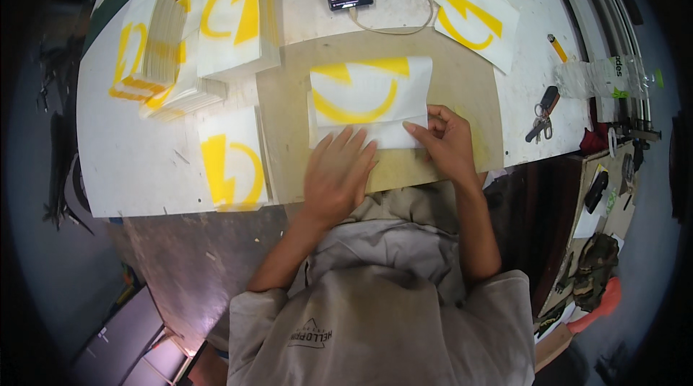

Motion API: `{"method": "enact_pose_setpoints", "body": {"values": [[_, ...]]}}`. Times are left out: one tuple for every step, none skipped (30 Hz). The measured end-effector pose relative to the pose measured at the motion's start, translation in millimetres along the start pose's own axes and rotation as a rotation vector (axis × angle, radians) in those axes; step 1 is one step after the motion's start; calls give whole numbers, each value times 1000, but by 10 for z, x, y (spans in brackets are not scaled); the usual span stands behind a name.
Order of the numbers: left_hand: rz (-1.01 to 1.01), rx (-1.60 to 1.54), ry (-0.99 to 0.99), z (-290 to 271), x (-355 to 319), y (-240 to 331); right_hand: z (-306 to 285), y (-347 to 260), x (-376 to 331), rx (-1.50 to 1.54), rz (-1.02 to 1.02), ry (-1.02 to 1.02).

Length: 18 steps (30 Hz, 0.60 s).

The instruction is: The person repeatedly folds white paper sheets with yellow printed designs in half, presses the crease, and places them on a stack. The person handles the sheets one at a time and maintains a consistent folding rhythm throughout the clip.

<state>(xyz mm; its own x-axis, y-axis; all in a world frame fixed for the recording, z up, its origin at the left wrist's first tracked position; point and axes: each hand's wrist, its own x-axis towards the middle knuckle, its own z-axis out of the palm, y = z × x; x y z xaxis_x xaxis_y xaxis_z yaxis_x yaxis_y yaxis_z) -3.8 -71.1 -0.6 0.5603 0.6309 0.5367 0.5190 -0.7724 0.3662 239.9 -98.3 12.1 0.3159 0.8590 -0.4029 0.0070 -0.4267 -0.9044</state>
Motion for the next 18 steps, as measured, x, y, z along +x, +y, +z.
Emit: {"method": "enact_pose_setpoints", "body": {"values": [[-32, 14, -58, 69, 22, 29, 56, 4, -5, 17, -39, 40], [-64, 29, -117, 144, 47, 53, 103, 14, -17, 34, -77, 79], [-90, 38, -174, 201, 72, 52, 119, 28, -43, -81, -168, 169], [-115, 39, -195, 218, 65, 38, 134, 55, -98, -197, -260, 259], [-113, 35, -194, 232, 54, 24, 143, 91, -157, -313, -351, 347], [-110, 31, -193, 243, 49, 10, 137, 168, -231, -398, -490, 344], [-104, 30, -190, 248, 62, -9, 129, 265, -297, -480, -632, 341], [-103, 32, -184, 247, 82, -14, 123, 315, -320, -562, -775, 336], [-99, 33, -183, 253, 86, -8, 168, 282, -318, -611, -818, 286], [-97, 27, -187, 252, 74, 9, 243, 203, -333, -664, -853, 234], [-98, 31, -192, 250, 57, 11, 282, 164, -335, -717, -888, 180], [-99, 38, -192, 248, 51, 2, 301, 249, -287, -746, -855, 144], [-101, 45, -193, 246, 42, -2, 284, 300, -287, -767, -863, 139], [-99, 28, -214, 243, 26, 5, 255, 328, -289, -788, -871, 133], [-100, 15, -237, 225, -3, 8, 244, 354, -283, -804, -880, 124], [-101, 3, -260, 200, -33, 13, 233, 387, -302, -818, -894, 124], [-113, -10, -305, 156, -71, 18, 219, 425, -348, -831, -909, 123], [-121, -28, -349, 116, -107, 29, 192, 461, -387, -850, -920, 127]]}}
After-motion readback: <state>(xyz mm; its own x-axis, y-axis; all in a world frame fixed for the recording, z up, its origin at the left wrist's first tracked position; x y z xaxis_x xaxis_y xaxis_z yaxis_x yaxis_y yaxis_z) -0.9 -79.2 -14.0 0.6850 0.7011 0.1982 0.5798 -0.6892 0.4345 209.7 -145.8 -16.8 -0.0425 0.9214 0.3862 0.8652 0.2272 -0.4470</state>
